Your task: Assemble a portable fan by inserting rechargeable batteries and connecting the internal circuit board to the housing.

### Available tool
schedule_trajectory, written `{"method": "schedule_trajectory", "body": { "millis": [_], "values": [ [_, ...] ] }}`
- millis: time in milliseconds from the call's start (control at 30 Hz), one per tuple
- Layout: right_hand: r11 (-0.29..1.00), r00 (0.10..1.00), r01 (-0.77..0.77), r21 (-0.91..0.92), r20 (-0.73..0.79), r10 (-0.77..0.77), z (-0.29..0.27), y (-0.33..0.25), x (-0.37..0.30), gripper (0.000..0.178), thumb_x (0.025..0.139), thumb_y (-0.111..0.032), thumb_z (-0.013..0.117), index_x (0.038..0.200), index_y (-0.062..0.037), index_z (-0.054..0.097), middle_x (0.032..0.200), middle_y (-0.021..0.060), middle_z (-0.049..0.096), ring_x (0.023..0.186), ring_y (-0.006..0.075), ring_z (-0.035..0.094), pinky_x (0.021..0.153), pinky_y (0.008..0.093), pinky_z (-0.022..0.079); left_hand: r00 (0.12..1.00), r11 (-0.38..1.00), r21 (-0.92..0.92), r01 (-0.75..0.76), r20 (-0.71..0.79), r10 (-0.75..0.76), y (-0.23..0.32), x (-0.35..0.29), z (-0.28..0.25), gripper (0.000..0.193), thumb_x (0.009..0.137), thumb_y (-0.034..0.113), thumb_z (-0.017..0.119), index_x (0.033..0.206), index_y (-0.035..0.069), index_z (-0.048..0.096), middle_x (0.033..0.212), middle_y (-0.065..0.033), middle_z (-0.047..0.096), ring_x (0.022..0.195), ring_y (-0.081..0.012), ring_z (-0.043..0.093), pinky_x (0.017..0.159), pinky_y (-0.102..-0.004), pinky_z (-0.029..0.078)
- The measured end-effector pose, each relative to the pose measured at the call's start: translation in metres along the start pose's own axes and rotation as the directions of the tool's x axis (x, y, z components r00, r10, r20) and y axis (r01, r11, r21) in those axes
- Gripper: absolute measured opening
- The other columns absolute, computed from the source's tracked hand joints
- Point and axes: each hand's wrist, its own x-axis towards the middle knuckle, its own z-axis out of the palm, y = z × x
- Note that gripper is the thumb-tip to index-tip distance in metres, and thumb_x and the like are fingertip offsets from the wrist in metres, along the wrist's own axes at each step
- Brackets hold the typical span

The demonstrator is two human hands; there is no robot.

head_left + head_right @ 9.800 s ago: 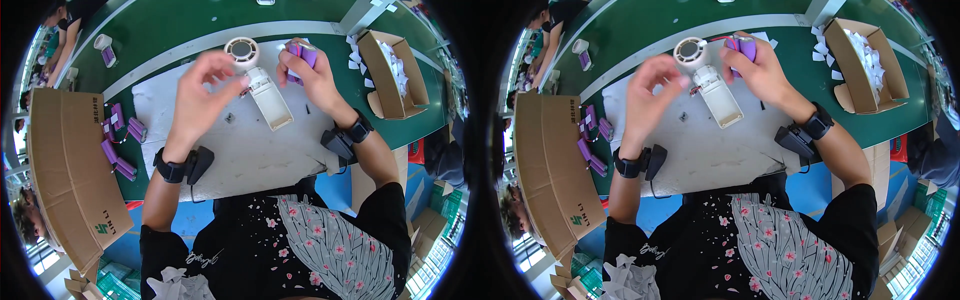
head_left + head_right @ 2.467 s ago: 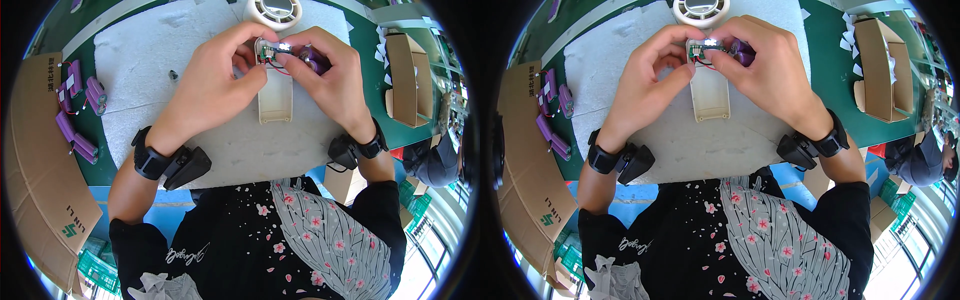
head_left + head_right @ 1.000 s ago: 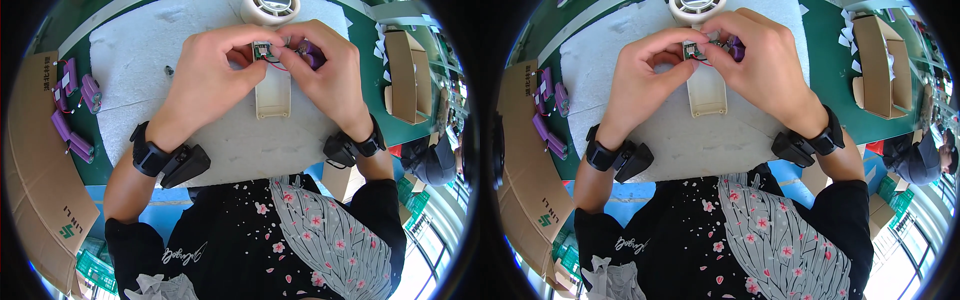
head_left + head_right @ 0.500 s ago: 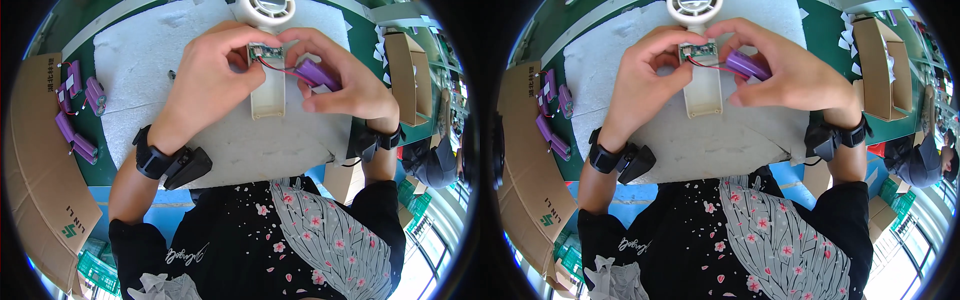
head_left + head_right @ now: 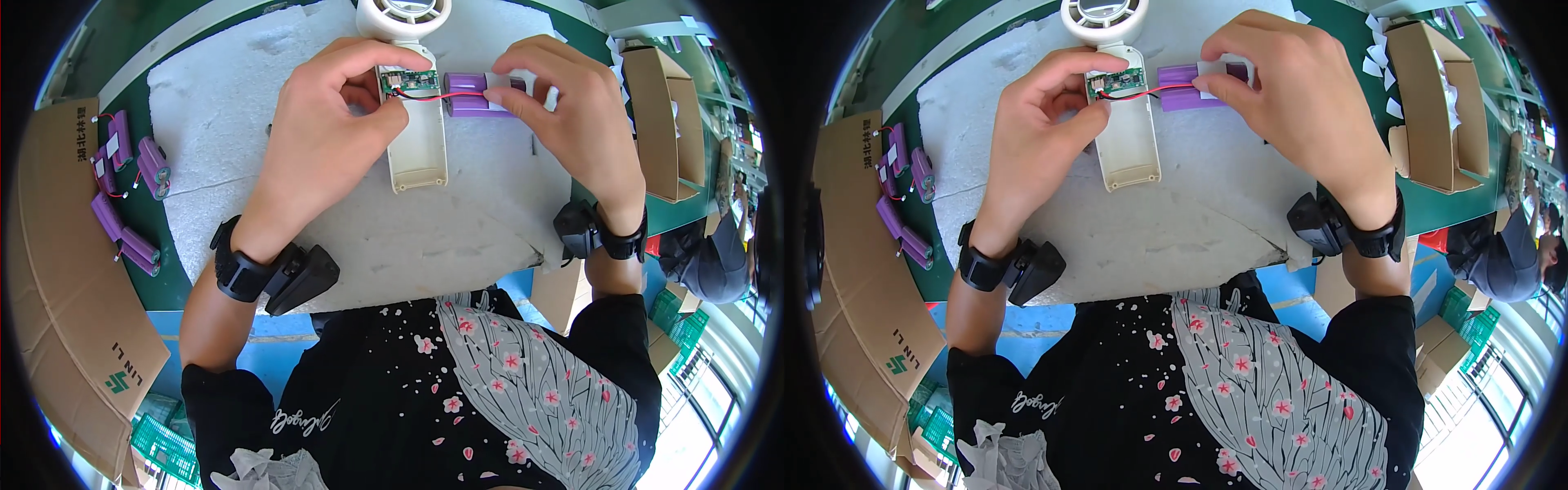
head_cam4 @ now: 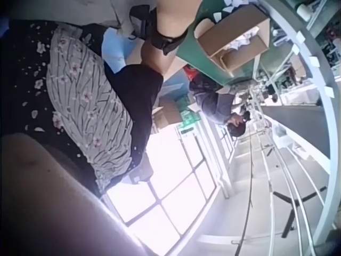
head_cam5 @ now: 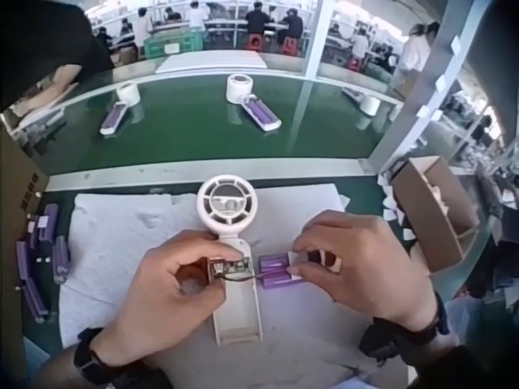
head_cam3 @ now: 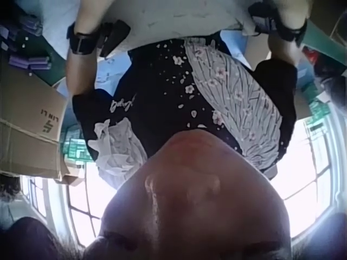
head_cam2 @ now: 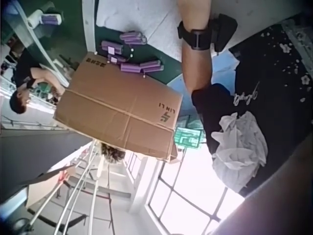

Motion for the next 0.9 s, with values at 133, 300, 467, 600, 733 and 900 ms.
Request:
{"method": "schedule_trajectory", "body": {
  "millis": [133, 300, 467, 600, 733, 900],
  "values": [
    [0.99, 0.99, 0.135, 0.029, -0.034, -0.134, 0.003, -0.001, 0.0, 0.016, 0.08, -0.01, 0.075, 0.091, 0.0006, 0.07, 0.099, 0.0088, 0.07, 0.068, 0.0203, 0.065, 0.059, 0.0273, 0.052, 0.999, 0.999, 0.012, 0.039, 0.005, -0.039, 0.001, -0.001, 0.0, 0.035, 0.08, -0.009, 0.056, 0.111, 0.004, 0.066, 0.106, -0.0021, 0.064, 0.087, -0.0082, 0.06, 0.079, -0.023, 0.048],
    [0.976, 0.976, 0.208, -0.059, -0.06, -0.211, 0.003, -0.005, -0.003, 0.011, 0.078, -0.004, 0.074, 0.086, 0.0018, 0.071, 0.098, 0.0113, 0.071, 0.074, 0.0241, 0.067, 0.064, 0.031, 0.054, 0.995, 0.999, -0.038, 0.035, -0.087, -0.038, 0.0, 0.0, 0.007, 0.033, 0.075, -0.005, 0.057, 0.103, 0.007, 0.07, 0.095, -0.0052, 0.066, 0.073, -0.0121, 0.06, 0.067, -0.0242, 0.049],
    [0.965, 0.97, 0.232, -0.121, -0.039, -0.238, 0.004, -0.011, -0.003, 0.011, 0.075, -0.001, 0.073, 0.085, 0.0023, 0.071, 0.098, 0.013, 0.071, 0.074, 0.0264, 0.067, 0.066, 0.0325, 0.055, 0.994, 1.0, -0.019, 0.012, -0.11, -0.014, -0.002, 0.0, 0.009, 0.033, 0.075, -0.006, 0.056, 0.102, 0.007, 0.071, 0.095, -0.0054, 0.066, 0.071, -0.0119, 0.06, 0.066, -0.0243, 0.049],
    [0.967, 0.977, 0.212, -0.139, 0.012, -0.213, 0.002, -0.01, 0.0, 0.011, 0.073, 0.001, 0.072, 0.084, 0.002, 0.071, 0.095, 0.0132, 0.072, 0.072, 0.0261, 0.067, 0.066, 0.0321, 0.055, 0.993, 0.999, -0.042, 0.025, -0.114, -0.029, -0.002, 0.001, 0.009, 0.032, 0.075, -0.006, 0.056, 0.101, 0.007, 0.071, 0.094, -0.0054, 0.066, 0.071, -0.0114, 0.06, 0.065, -0.0242, 0.048],
    [0.974, 0.983, 0.181, -0.133, 0.047, -0.176, 0.001, -0.009, 0.001, 0.011, 0.073, 0.002, 0.071, 0.084, 0.0017, 0.071, 0.093, 0.0133, 0.072, 0.07, 0.0259, 0.067, 0.065, 0.0314, 0.055, 0.991, 0.999, -0.032, 0.027, -0.127, -0.031, -0.002, 0.002, 0.009, 0.033, 0.075, -0.006, 0.057, 0.101, 0.007, 0.071, 0.093, -0.0059, 0.066, 0.071, -0.0113, 0.06, 0.064, -0.0242, 0.048],
    [0.996, 0.996, 0.091, 0.02, 0.012, -0.092, -0.004, -0.006, 0.001, 0.01, 0.073, 0.001, 0.071, 0.083, 0.0015, 0.071, 0.094, 0.0143, 0.072, 0.067, 0.0267, 0.066, 0.064, 0.0307, 0.055, 0.993, 0.998, -0.021, 0.055, -0.102, -0.056, -0.001, 0.002, 0.007, 0.032, 0.074, -0.006, 0.059, 0.101, 0.007, 0.071, 0.093, -0.006, 0.066, 0.069, -0.0106, 0.058, 0.063, -0.0241, 0.047]
  ]
}}
